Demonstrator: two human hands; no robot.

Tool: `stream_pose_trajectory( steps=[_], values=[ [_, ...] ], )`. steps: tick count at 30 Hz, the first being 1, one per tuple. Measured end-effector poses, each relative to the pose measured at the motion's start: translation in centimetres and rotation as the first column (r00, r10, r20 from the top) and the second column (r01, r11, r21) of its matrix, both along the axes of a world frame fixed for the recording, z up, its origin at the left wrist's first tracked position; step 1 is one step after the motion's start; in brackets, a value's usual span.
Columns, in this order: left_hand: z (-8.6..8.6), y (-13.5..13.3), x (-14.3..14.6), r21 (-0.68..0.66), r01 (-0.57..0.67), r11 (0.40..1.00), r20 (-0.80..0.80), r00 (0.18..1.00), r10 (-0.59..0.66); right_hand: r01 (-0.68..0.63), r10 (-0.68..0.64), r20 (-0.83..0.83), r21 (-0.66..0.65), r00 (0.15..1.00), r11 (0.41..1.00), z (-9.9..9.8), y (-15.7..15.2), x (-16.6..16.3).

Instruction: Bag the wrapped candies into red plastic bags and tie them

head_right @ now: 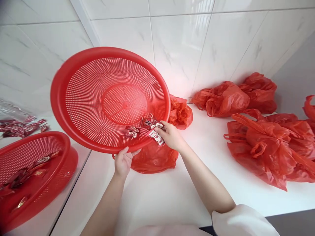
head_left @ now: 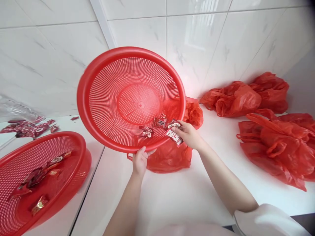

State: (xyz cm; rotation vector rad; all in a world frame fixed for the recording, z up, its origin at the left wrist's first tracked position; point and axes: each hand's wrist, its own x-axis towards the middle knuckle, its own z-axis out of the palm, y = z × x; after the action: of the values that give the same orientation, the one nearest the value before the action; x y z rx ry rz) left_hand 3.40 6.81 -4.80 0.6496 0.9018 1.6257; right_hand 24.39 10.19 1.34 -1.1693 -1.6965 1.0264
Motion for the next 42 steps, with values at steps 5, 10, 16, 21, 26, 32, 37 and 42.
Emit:
stream_pose_trajectory(
  steps=[5,10,16,21,26,32,37,42],
  values=[
    [0.1,0.8,-1.5,0.010,-0.092,0.996,-0.007,0.996,0.092,-0.128,0.130,0.106,-0.023,0.986,0.992,0.4,-0.5,-0.5],
    [0.1,1.3,-2.2,0.030,-0.126,0.992,-0.020,0.992,0.127,-0.205,0.218,0.348,-0.076,0.912,0.976,-0.1,-0.9,-1.1],
    [-0.1,1.2,-2.1,0.037,-0.143,0.989,-0.022,0.989,0.144,-0.193,0.204,0.452,-0.070,0.868,0.979,-1.1,-0.5,-0.7],
    [-0.2,1.1,-1.8,0.030,-0.139,0.990,-0.014,0.990,0.140,-0.115,0.150,0.506,-0.100,0.849,0.988,-0.2,-0.2,0.5],
    [-0.3,1.1,-1.6,0.036,-0.118,0.992,-0.018,0.993,0.119,-0.135,0.173,0.585,-0.108,0.792,0.985,-0.5,-0.2,0.3],
    [-0.3,1.0,-1.6,0.034,-0.104,0.994,-0.034,0.994,0.105,-0.142,0.106,0.587,0.014,0.802,0.990,-1.3,-0.2,-1.2],
    [-0.6,0.8,-1.0,0.012,-0.044,0.999,-0.032,0.998,0.044,-0.097,-0.093,0.555,0.303,0.826,0.948,-0.7,-0.4,-1.5],
    [-0.9,-0.2,0.4,-0.049,0.149,0.988,0.014,0.989,-0.148,-0.034,-0.368,0.655,0.515,0.660,0.857,-2.0,-0.2,-2.0]
  ],
)
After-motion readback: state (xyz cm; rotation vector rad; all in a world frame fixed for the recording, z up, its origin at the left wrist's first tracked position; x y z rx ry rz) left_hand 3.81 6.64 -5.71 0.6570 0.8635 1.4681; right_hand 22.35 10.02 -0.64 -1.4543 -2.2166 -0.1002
